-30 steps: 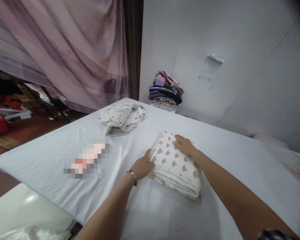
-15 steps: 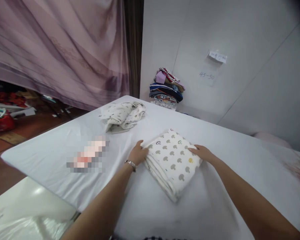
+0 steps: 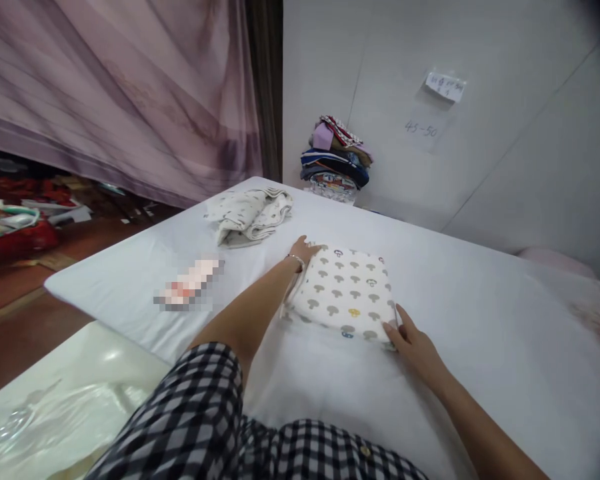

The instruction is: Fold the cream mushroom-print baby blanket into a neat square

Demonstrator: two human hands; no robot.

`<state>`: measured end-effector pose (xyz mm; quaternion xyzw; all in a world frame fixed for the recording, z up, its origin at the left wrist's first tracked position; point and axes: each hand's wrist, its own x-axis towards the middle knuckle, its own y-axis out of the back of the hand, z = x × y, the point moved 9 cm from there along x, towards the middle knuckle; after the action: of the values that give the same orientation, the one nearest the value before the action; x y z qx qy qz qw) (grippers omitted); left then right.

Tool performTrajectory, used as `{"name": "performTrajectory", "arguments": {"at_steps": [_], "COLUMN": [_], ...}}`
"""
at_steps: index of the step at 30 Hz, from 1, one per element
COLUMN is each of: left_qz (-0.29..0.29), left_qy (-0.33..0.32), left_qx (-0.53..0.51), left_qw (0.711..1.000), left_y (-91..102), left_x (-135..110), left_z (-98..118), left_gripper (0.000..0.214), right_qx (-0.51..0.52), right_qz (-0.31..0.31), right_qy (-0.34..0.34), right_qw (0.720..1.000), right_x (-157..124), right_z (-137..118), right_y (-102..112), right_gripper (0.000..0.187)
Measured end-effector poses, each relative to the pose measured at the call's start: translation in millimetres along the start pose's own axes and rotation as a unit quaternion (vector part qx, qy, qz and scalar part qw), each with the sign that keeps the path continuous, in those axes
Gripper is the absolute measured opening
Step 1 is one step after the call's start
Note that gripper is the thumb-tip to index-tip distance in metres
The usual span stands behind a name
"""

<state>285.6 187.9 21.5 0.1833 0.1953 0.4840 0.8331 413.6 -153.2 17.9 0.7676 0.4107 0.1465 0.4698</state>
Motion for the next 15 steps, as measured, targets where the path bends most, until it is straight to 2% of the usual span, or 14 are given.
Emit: {"name": "performTrajectory", "arguments": {"at_steps": [3, 5, 7, 11, 15], "left_qz": [-0.010, -0.012, -0.009, 0.020, 0.048], "left_qy": [-0.006, -0.012, -0.017, -0.017, -0.010], "left_qx": [0.013, 0.020, 0.021, 0.004, -0.020], "left_qw": [1.000, 1.000, 1.000, 1.000, 0.999], "left_y": [9.0, 20.5, 32.5, 50.8, 55.9], "left_x": [-14, -27, -44, -89, -138], "left_z": [-9, -15, -23, -49, -78], "left_gripper": [0.080, 0.079, 0.068, 0.044, 0.029], "right_qx": [-0.032, -0.040, -0.041, -0.063, -0.091], "right_qz": [0.058, 0.104, 0.117, 0.073, 0.054], "right_qy": [0.065, 0.139, 0.219, 0.372, 0.429], "right_qw": [0.996, 0.984, 0.968, 0.923, 0.897], "right_x": [-3, -5, -8, -17, -17], "right_z": [-9, -28, -56, -126, -174], "right_y": [14, 21, 19, -11, -43], "right_gripper": [0.062, 0.057, 0.051, 0.041, 0.039]}}
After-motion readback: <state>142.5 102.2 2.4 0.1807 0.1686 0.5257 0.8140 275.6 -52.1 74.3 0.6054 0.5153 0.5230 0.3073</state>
